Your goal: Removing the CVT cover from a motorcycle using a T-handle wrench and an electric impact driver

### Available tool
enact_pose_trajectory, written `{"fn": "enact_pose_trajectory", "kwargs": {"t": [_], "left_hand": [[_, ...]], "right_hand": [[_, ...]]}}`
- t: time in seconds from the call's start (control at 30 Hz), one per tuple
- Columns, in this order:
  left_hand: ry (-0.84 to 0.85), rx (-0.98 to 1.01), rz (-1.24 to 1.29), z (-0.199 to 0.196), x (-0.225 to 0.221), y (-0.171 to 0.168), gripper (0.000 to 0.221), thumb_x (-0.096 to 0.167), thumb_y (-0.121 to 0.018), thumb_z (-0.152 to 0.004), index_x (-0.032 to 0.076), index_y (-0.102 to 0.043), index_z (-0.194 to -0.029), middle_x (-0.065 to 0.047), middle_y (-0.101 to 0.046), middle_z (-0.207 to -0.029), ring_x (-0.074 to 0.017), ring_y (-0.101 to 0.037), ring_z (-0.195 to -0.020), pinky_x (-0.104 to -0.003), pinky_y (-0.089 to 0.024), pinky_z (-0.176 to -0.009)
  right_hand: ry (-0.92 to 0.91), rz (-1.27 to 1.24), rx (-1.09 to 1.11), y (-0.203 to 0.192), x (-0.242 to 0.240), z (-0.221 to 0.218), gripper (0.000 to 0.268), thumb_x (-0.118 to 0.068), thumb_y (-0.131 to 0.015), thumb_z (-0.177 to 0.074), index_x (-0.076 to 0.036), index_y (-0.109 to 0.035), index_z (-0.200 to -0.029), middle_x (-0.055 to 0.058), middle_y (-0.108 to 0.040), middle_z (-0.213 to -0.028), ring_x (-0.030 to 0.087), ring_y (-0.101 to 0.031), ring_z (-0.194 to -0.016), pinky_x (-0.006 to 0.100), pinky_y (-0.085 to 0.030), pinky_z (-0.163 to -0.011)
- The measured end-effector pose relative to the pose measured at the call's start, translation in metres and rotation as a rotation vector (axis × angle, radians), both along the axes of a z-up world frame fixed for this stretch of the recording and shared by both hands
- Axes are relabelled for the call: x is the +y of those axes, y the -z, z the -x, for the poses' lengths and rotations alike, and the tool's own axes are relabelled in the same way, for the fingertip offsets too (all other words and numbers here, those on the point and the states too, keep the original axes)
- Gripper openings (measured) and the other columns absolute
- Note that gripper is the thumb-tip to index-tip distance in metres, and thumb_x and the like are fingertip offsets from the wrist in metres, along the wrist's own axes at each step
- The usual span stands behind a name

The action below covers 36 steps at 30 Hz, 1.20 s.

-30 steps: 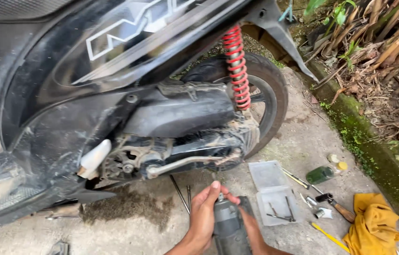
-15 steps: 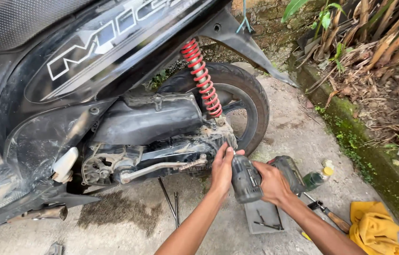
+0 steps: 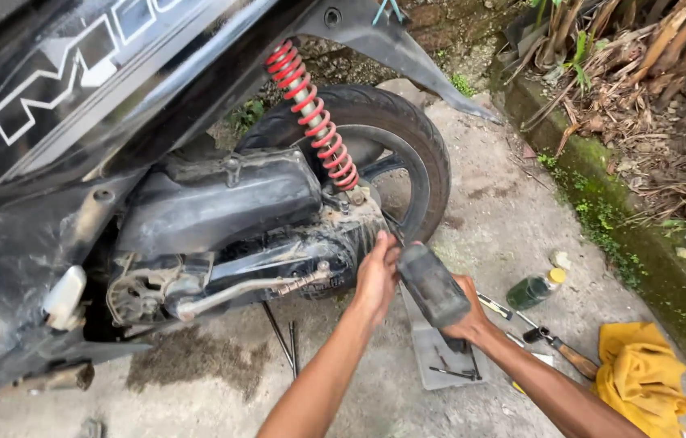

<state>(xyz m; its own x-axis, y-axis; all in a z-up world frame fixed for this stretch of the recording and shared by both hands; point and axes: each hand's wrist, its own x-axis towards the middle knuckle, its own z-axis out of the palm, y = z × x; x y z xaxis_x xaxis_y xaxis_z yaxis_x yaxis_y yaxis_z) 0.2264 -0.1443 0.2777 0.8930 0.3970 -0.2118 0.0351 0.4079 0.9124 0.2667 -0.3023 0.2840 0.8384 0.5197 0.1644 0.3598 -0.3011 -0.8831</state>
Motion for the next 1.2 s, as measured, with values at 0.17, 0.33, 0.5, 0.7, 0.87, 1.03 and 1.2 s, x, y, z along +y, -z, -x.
{"fn": "enact_pose_trajectory", "kwargs": {"t": [0.17,0.33,0.5,0.7,0.87,1.03,1.2], "left_hand": [[0.011,-0.127,0.524,-0.005,-0.019,-0.014,0.047,0.035,-0.045,-0.110,-0.003,-0.064,-0.130,-0.029,-0.072,-0.115,-0.0433,-0.069,-0.112,-0.052,-0.057,-0.096],[-0.088,-0.224,0.576,-0.006,-0.030,-0.016,0.030,0.028,-0.051,-0.110,0.001,-0.063,-0.116,-0.023,-0.075,-0.094,-0.0389,-0.075,-0.095,-0.051,-0.060,-0.092],[-0.083,-0.235,0.563,-0.005,-0.030,-0.008,0.037,0.030,-0.044,-0.112,-0.001,-0.063,-0.115,-0.024,-0.075,-0.095,-0.0378,-0.075,-0.097,-0.049,-0.061,-0.092],[-0.044,-0.224,0.561,0.005,-0.025,-0.004,0.041,0.035,-0.042,-0.112,0.000,-0.063,-0.114,-0.025,-0.075,-0.097,-0.0403,-0.075,-0.097,-0.049,-0.062,-0.089],[-0.023,-0.237,0.557,0.005,-0.026,-0.010,0.038,0.033,-0.045,-0.112,0.000,-0.063,-0.114,-0.025,-0.074,-0.097,-0.0397,-0.075,-0.097,-0.049,-0.062,-0.089],[-0.017,-0.114,0.424,0.001,-0.015,-0.008,0.037,0.032,-0.049,-0.110,-0.001,-0.064,-0.119,-0.025,-0.076,-0.104,-0.0358,-0.076,-0.095,-0.046,-0.063,-0.084],[-0.079,-0.060,0.393,-0.009,0.001,0.002,0.036,0.023,-0.056,-0.104,-0.003,-0.063,-0.128,-0.025,-0.075,-0.110,-0.0325,-0.077,-0.095,-0.046,-0.065,-0.079]], "right_hand": [[0.016,-0.002,-0.029,0.003,0.001,0.000,0.022,-0.026,-0.075,-0.076,-0.009,-0.073,-0.090,0.014,-0.078,-0.081,0.031,-0.076,-0.090,0.043,-0.055,-0.083],[-0.017,-0.006,-0.071,0.002,0.006,-0.001,0.021,-0.025,-0.075,-0.076,-0.008,-0.072,-0.089,0.014,-0.076,-0.080,0.031,-0.075,-0.088,0.043,-0.055,-0.082],[-0.063,-0.018,-0.107,0.013,0.009,-0.010,0.020,-0.024,-0.074,-0.076,-0.007,-0.071,-0.087,0.014,-0.075,-0.080,0.032,-0.075,-0.086,0.042,-0.055,-0.081],[-0.085,-0.040,-0.130,0.016,0.012,-0.005,0.019,-0.022,-0.073,-0.076,-0.006,-0.070,-0.086,0.015,-0.074,-0.079,0.032,-0.074,-0.085,0.042,-0.055,-0.080],[-0.091,-0.055,-0.156,0.010,0.016,0.000,0.018,-0.020,-0.072,-0.076,-0.005,-0.069,-0.085,0.015,-0.073,-0.078,0.032,-0.073,-0.083,0.041,-0.055,-0.080],[-0.096,-0.060,-0.175,0.013,0.013,0.001,0.017,-0.019,-0.072,-0.076,-0.005,-0.068,-0.083,0.015,-0.071,-0.077,0.032,-0.072,-0.081,0.041,-0.055,-0.079],[-0.094,-0.068,-0.202,0.014,0.011,-0.001,0.016,-0.018,-0.071,-0.076,-0.004,-0.067,-0.082,0.015,-0.070,-0.076,0.032,-0.071,-0.080,0.041,-0.054,-0.078]]}}
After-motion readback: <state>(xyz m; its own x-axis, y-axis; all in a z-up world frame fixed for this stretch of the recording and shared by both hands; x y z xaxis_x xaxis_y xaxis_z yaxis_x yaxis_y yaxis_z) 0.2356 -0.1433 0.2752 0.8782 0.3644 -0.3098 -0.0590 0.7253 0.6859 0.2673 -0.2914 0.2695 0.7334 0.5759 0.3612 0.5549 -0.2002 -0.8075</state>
